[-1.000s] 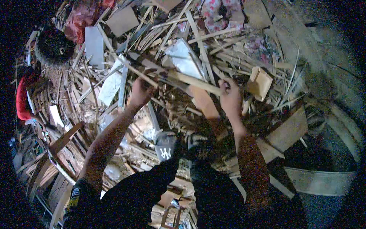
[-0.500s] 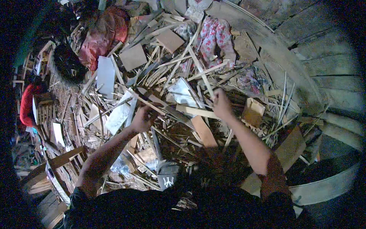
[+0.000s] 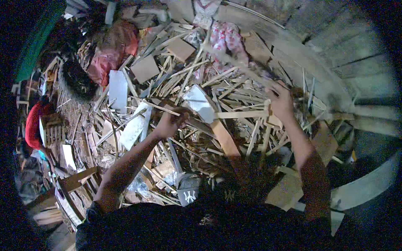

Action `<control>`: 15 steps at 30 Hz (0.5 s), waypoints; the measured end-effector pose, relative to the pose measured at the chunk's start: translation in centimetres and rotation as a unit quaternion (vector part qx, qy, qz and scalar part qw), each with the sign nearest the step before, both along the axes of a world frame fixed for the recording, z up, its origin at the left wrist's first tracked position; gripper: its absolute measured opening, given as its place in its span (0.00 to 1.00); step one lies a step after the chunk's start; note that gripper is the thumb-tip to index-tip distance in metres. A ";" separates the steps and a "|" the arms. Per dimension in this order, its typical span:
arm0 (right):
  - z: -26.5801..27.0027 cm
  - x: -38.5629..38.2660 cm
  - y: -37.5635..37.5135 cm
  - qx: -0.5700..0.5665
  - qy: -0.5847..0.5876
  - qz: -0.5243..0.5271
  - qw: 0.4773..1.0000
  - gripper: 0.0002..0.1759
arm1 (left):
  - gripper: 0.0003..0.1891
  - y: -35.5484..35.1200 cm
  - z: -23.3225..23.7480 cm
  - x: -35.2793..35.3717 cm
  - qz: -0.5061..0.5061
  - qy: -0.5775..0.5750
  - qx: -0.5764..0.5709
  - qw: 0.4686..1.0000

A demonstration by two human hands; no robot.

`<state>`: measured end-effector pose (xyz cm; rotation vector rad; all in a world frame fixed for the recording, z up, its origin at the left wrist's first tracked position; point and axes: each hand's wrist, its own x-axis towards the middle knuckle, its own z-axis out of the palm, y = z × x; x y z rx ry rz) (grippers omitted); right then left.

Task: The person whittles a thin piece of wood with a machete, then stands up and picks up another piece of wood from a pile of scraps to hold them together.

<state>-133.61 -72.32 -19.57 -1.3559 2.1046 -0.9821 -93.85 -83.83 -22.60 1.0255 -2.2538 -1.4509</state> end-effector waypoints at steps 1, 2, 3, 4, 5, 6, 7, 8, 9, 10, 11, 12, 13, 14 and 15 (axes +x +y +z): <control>0.1 0.2 0.3 0.005 0.002 -0.007 1.000 0.17 | 0.10 -0.4 -0.3 -0.5 0.018 -0.001 0.113 0.993; 0.1 0.0 0.4 -0.032 0.015 0.030 0.999 0.18 | 0.11 -0.6 -0.1 -1.1 0.024 -0.020 0.119 0.992; 0.2 0.0 0.5 -0.070 0.028 0.068 0.995 0.20 | 0.11 -0.9 0.1 -1.7 0.031 -0.039 0.123 0.991; 0.6 0.2 0.8 -0.045 0.029 0.058 0.997 0.20 | 0.13 -1.0 0.2 -2.6 0.039 0.094 0.127 0.987; 0.7 0.2 1.0 -0.042 0.028 0.052 0.997 0.20 | 0.15 -0.8 0.6 -2.7 0.077 0.034 0.079 0.993; 0.7 0.2 1.2 -0.035 0.036 0.071 0.996 0.20 | 0.17 -1.5 -0.4 -3.1 0.080 0.051 0.141 0.985; 1.1 0.6 1.3 -0.028 0.043 0.091 0.995 0.20 | 0.18 -2.4 -0.8 -3.7 0.084 0.066 0.204 0.973; 1.4 1.0 1.6 -0.015 0.024 0.082 0.996 0.19 | 0.20 -2.6 -1.2 -4.0 0.097 0.096 0.222 0.965; 1.7 1.3 1.7 -0.014 0.023 0.078 0.997 0.19 | 0.21 -2.6 -0.7 -4.6 0.110 0.127 0.240 0.956; 1.8 1.5 1.9 0.007 0.013 0.079 0.997 0.18 | 0.24 -2.6 0.5 -5.5 0.141 0.124 0.270 0.944; 1.9 1.8 2.2 0.028 0.003 0.078 0.997 0.17 | 0.26 -2.5 0.4 -5.9 0.148 0.189 0.283 0.928; 2.3 2.2 2.5 0.023 0.017 0.073 0.997 0.16 | 0.26 -2.5 0.5 -6.4 0.171 0.214 0.300 0.914; 2.3 2.4 2.8 0.026 0.018 0.068 0.997 0.16 | 0.27 -2.5 0.6 -6.9 0.194 0.239 0.315 0.898; 2.3 2.4 3.1 0.021 0.030 0.084 0.996 0.16 | 0.24 -2.5 0.7 -7.4 0.239 0.246 0.330 0.880; 2.3 2.3 3.4 0.016 0.042 0.099 0.994 0.16 | 0.20 -3.0 0.3 -7.6 0.232 0.265 0.342 0.871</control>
